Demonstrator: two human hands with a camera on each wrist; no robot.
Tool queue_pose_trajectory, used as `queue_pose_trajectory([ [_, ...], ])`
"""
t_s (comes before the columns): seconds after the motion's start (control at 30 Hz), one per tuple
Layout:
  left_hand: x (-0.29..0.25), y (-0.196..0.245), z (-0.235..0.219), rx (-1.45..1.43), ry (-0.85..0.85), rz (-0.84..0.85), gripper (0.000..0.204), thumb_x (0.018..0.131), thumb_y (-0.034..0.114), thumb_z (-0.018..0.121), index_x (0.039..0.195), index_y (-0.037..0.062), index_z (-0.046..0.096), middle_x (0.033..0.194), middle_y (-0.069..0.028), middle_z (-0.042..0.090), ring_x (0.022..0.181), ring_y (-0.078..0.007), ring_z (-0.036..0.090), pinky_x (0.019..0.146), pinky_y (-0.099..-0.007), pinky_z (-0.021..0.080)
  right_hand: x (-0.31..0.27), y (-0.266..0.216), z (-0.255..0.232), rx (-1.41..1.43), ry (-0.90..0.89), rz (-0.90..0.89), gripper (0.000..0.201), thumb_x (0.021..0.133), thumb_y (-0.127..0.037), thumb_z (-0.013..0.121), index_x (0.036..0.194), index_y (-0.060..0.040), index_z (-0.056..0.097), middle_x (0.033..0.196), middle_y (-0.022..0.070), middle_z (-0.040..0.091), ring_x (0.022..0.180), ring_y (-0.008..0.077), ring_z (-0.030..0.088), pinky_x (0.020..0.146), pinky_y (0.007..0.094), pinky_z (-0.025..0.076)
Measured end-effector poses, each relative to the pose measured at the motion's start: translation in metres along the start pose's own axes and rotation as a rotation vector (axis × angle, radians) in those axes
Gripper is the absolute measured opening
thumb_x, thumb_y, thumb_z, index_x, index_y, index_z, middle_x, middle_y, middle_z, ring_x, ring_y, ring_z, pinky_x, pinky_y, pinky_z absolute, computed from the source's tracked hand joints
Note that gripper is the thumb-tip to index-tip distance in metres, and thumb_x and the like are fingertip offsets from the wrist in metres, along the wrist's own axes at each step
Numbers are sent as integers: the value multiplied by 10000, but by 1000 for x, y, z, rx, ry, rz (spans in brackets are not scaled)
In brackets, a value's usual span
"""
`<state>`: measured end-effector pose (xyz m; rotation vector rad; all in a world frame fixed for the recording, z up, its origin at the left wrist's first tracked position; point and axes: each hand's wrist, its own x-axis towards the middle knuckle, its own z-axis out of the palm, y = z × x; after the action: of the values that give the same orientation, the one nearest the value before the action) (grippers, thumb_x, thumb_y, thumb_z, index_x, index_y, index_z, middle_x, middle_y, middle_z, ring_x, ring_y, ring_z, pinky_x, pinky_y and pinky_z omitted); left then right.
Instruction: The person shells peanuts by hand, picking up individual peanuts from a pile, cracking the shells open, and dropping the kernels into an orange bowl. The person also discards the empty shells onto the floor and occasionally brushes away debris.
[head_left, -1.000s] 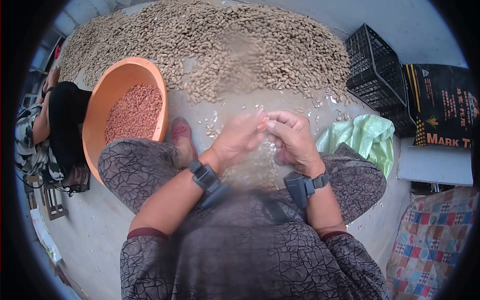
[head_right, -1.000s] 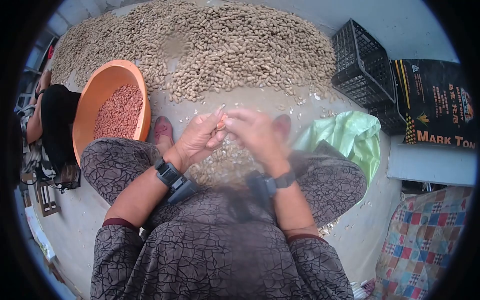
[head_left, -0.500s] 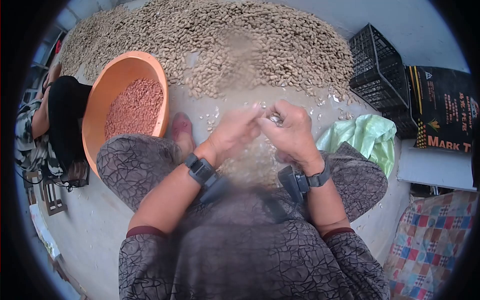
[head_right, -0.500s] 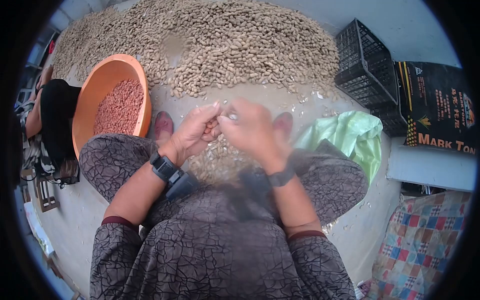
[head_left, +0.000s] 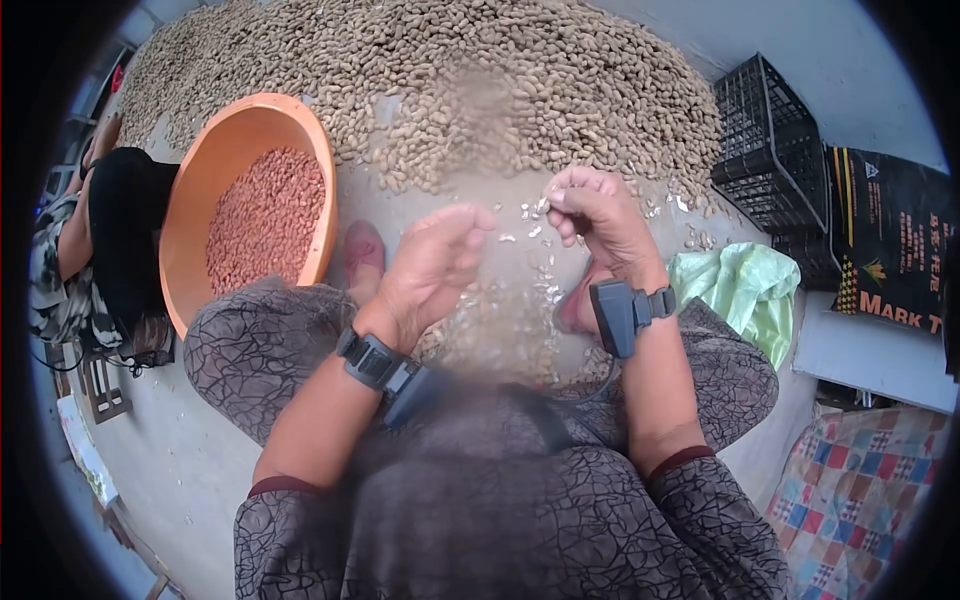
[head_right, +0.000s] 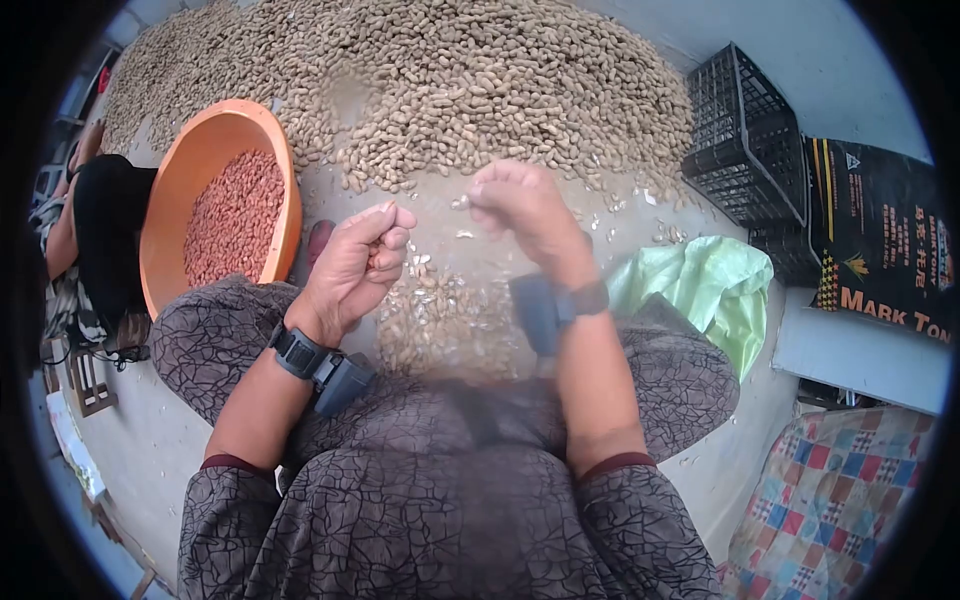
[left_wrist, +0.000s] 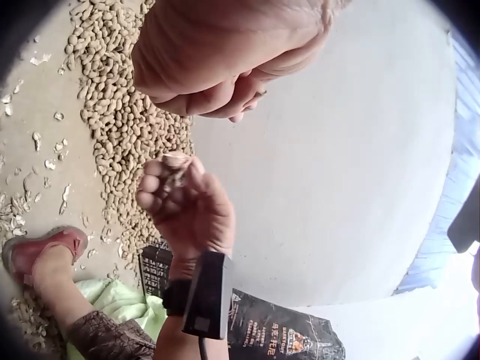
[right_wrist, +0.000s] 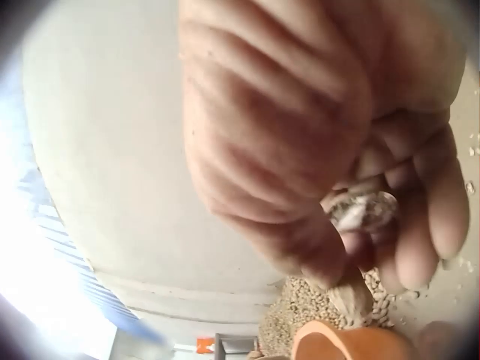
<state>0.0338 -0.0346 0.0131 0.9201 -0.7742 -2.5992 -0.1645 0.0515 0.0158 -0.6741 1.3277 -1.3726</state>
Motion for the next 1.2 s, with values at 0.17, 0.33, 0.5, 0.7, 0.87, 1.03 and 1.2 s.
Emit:
queue_pose_trajectory([
  [0.17,1,8,-3,-85,127,58,232,945,200,464,934,-15,552,674,7,492,472,-31,339,396,-159,265,51,81,-36,-985,-185,-14,326,802,-236,624,1017,8,614,908,130,631,808,191,610,717,255,482],
  [0.33,5,12,1,13,282,3,222,943,199,468,913,0,563,661,10,492,462,-41,335,399,-179,242,108,134,-60,147,93,435,620,913,-348,488,1291,114,320,1256,282,431,1188,351,442,989,411,386],
  [0.5,15,13,3,-29,254,8,225,943,210,472,911,10,570,660,13,498,479,-47,359,412,-175,249,159,207,-90,584,177,388,630,962,-329,373,1355,110,153,1354,297,304,1232,364,391,1039,427,336],
  [0.7,35,24,2,377,299,94,232,951,209,461,903,16,581,674,13,505,522,-55,398,466,-172,301,213,235,-80,656,335,465,673,962,-381,341,1364,108,111,1395,293,228,1277,368,321,1063,454,290],
  [0.87,48,31,8,-21,449,-100,234,953,193,450,893,12,585,673,5,501,540,-63,412,495,-177,330,251,221,-59,1098,339,374,666,946,-410,383,1393,27,152,1412,235,249,1289,351,305,1063,456,284],
  [1.03,51,35,7,-27,437,-107,224,950,183,453,893,8,582,673,3,504,543,-67,421,501,-178,338,264,225,-57,1164,250,316,319,908,-268,485,1134,-43,463,1091,148,506,966,290,520,879,449,443],
  [1.2,50,29,10,-32,426,-63,219,945,183,465,894,6,584,678,0,511,543,-72,429,506,-180,346,252,224,-74,1360,166,471,279,860,-155,530,1117,-50,503,1007,117,550,877,235,555,757,399,503],
])
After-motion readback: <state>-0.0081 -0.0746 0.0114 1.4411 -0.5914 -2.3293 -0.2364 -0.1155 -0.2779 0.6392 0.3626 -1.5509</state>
